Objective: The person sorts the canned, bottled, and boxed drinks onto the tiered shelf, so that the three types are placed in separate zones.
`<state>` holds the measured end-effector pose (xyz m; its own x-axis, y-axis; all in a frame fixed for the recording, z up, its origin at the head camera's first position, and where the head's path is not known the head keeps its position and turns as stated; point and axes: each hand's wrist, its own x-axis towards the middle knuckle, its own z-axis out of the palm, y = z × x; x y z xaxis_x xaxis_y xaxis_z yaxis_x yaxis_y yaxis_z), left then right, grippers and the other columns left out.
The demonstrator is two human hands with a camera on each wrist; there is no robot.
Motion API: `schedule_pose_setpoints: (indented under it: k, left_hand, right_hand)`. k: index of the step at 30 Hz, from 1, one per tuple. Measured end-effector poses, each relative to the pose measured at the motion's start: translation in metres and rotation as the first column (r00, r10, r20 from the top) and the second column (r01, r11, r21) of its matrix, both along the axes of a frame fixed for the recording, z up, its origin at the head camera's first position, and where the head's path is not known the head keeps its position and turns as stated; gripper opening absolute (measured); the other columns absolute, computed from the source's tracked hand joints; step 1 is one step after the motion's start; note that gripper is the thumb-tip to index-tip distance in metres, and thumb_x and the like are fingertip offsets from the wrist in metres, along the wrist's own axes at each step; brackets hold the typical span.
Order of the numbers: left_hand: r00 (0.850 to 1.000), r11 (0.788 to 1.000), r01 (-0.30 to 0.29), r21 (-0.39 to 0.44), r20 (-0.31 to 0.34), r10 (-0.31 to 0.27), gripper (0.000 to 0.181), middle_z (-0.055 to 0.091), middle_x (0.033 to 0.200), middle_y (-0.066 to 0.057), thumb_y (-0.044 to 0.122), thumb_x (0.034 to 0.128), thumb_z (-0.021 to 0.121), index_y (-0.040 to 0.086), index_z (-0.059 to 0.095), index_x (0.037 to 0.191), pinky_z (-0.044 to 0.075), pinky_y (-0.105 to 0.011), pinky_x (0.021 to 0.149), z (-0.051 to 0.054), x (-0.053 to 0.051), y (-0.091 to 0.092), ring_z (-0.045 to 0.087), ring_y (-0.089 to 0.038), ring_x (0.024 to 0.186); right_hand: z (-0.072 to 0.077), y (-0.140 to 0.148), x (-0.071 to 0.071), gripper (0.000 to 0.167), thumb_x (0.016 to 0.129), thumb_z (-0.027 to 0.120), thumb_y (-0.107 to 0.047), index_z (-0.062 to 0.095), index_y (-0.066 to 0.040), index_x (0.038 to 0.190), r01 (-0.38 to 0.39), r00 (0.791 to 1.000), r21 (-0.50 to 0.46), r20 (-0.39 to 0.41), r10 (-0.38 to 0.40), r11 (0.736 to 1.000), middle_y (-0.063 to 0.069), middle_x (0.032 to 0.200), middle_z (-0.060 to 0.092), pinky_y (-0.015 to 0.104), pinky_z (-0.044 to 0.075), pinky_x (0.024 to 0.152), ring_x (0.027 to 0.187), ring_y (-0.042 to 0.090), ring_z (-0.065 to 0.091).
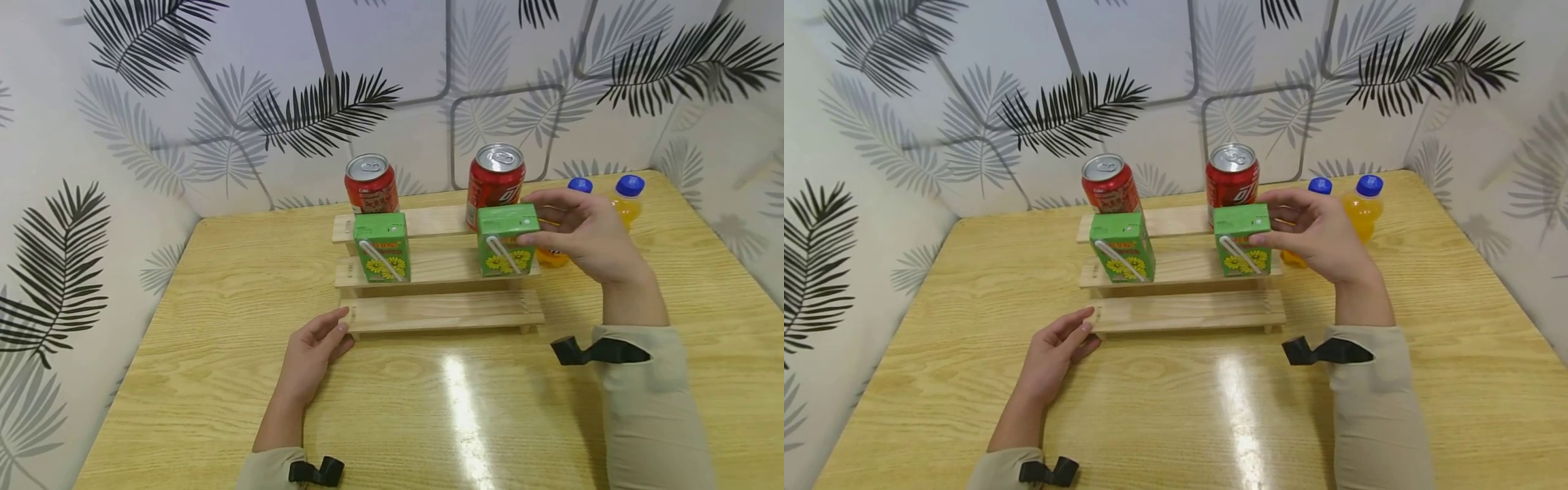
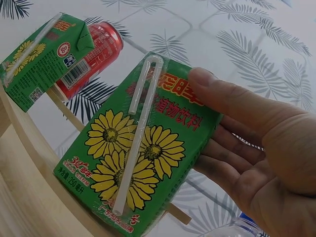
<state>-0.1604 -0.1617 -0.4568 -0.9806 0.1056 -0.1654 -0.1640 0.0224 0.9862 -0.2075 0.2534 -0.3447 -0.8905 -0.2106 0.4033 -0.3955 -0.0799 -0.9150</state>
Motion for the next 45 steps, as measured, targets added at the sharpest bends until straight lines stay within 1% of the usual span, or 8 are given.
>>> schedule_pose_setpoints:
  k: [9,11,14,16,19,22,25,45]
  left_hand:
    - [1.000,1.000,0.006,-0.002,0.011,-0.006,0.036,0.058,0.138,-0.019,0.007,0.1011,0.058,0.003,0.059,0.136,0.059,-0.027,0.094,0.002,0.000,0.001,0.068,-0.008,0.105]
    - [1.000,1.000,0.006,-0.001,0.015,-0.006,0.036,0.058,0.138,-0.019,0.007,0.1011,0.058,0.003,0.059,0.137,0.059,-0.027,0.094,0.003,0.000,0.001,0.068,-0.008,0.105]
    - [1.000,1.000,0.006,-0.001,0.016,-0.006,0.036,0.058,0.138,-0.018,0.007,0.1011,0.058,0.003,0.059,0.136,0.059,-0.027,0.094,0.002,0.001,0.001,0.068,-0.008,0.105]
    - [1.000,1.000,0.004,0.001,0.017,-0.004,0.035,0.058,0.138,-0.018,0.007,0.1013,0.058,0.002,0.059,0.136,0.059,-0.028,0.095,0.002,0.001,0.001,0.068,-0.008,0.105]
    - [1.000,1.000,0.002,0.004,0.018,-0.002,0.035,0.057,0.138,-0.018,0.007,0.1014,0.058,0.002,0.059,0.136,0.059,-0.028,0.095,0.002,0.001,0.001,0.068,-0.008,0.106]
    - [1.000,1.000,0.000,0.003,0.017,0.000,0.035,0.057,0.138,-0.018,0.006,0.1013,0.057,0.002,0.059,0.136,0.059,-0.028,0.095,0.002,0.000,0.001,0.068,-0.008,0.105]
    - [1.000,1.000,0.000,0.002,0.017,0.000,0.035,0.057,0.138,-0.018,0.006,0.1013,0.058,0.002,0.059,0.136,0.059,-0.028,0.095,0.002,0.000,0.001,0.068,-0.008,0.105]
    - [1.000,1.000,0.004,0.007,0.019,-0.005,0.035,0.057,0.139,-0.017,0.007,0.1012,0.058,0.002,0.059,0.136,0.059,-0.028,0.095,0.002,0.000,0.000,0.068,-0.008,0.106]
  right_hand:
    - [-0.003,-0.001,-0.001,0.047,0.076,0.070,0.026,0.065,0.006,0.118,-0.045,0.999,-0.051,0.004,0.045,0.998,0.004,0.114,0.069,0.023,0.060,0.089,0.103,0.014,0.071]
    - [-0.003,-0.001,-0.001,0.047,0.076,0.071,0.025,0.064,0.004,0.118,-0.029,0.999,-0.033,0.022,0.030,0.999,0.003,0.115,0.068,0.022,0.061,0.089,0.104,0.014,0.071]
    - [-0.001,-0.002,0.000,0.045,0.077,0.075,0.019,0.064,0.002,0.117,0.050,0.998,0.066,0.042,-0.053,0.997,0.001,0.115,0.067,0.019,0.061,0.085,0.103,0.011,0.070]
    - [0.002,-0.003,0.001,0.044,0.077,0.078,0.014,0.065,0.000,0.116,0.118,0.991,0.157,0.046,-0.127,0.980,-0.001,0.115,0.067,0.017,0.060,0.084,0.102,0.010,0.069]
    - [0.005,-0.005,0.003,0.042,0.078,0.081,0.006,0.066,-0.003,0.116,0.202,0.974,0.287,0.043,-0.223,0.936,-0.006,0.114,0.068,0.016,0.060,0.081,0.100,0.009,0.067]
    - [0.007,-0.006,0.004,0.042,0.079,0.083,0.001,0.065,-0.005,0.116,0.238,0.964,0.355,0.031,-0.265,0.904,-0.007,0.112,0.068,0.015,0.060,0.080,0.101,0.008,0.067]
    - [0.008,-0.007,0.005,0.042,0.079,0.084,-0.001,0.065,-0.005,0.116,0.254,0.961,0.378,0.003,-0.276,0.890,-0.007,0.110,0.068,0.013,0.058,0.078,0.101,0.008,0.066]
    - [0.010,-0.005,0.006,0.047,0.080,0.082,0.001,0.063,-0.004,0.122,0.229,0.971,0.381,-0.022,-0.239,0.896,-0.007,0.114,0.067,0.013,0.057,0.079,0.105,0.009,0.065]
